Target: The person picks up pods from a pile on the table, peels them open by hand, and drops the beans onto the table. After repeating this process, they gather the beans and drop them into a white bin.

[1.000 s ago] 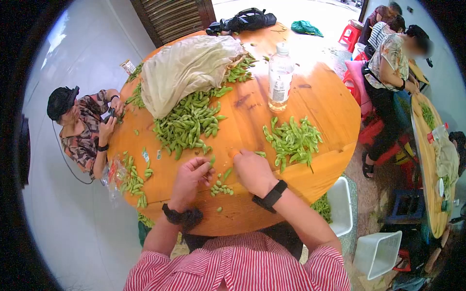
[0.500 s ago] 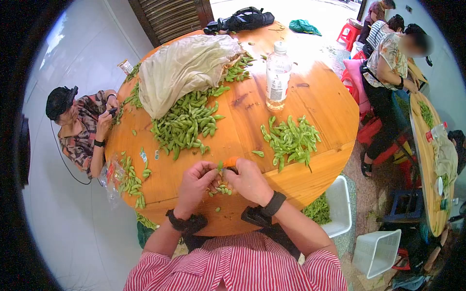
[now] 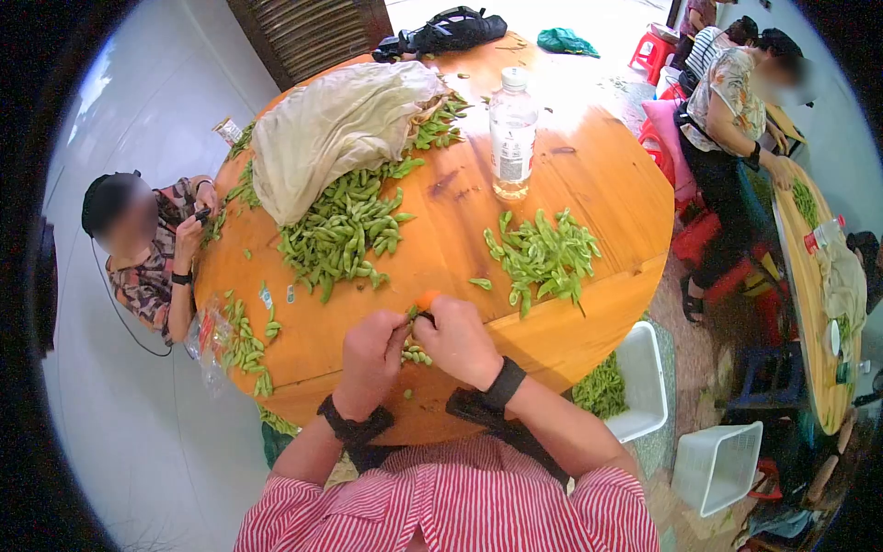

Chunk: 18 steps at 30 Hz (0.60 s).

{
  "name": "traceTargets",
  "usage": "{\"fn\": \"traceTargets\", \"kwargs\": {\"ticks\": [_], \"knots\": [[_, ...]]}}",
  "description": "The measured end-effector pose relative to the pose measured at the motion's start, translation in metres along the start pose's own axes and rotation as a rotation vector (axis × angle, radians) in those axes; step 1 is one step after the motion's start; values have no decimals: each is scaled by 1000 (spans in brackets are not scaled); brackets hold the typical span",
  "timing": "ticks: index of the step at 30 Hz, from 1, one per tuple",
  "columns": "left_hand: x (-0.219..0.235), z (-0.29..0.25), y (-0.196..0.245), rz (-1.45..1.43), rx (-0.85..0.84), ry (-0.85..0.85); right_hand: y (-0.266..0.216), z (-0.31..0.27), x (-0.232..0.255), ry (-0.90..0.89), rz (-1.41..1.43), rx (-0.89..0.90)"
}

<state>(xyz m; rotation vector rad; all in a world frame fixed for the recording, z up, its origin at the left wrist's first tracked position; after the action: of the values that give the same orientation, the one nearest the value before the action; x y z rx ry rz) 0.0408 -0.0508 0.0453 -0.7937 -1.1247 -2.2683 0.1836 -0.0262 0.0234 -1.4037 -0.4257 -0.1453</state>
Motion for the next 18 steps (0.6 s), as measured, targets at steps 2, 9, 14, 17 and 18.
{"fn": "traceTargets", "kwargs": {"ticks": [2, 9, 14, 17, 18], "knots": [[1, 0, 3, 74, -75, 27, -2, 1, 0, -7, 39, 9], [-9, -9, -38, -780, 638, -194, 0, 2, 1, -50, 0, 189], [-15, -11, -43, -1232, 914, -327, 6, 6, 0, -147, 75, 26], [-12, -6, -30, -679, 680, -300, 13, 5, -3, -216, 284, -166], [-11, -7, -30, -679, 684, -295, 16, 4, -6, -244, 358, -235]]}}
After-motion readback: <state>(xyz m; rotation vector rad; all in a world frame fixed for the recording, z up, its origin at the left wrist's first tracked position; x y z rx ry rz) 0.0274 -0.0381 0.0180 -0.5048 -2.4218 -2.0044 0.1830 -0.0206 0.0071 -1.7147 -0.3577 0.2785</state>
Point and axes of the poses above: each hand's wrist, its own z-axis towards the middle knuckle, its own x-axis out of the back of the hand, y = z × x, the point moved 4 cm from there along z, towards the middle knuckle, and after that the axes turned 3 degrees about z, right-handed, at the moved point
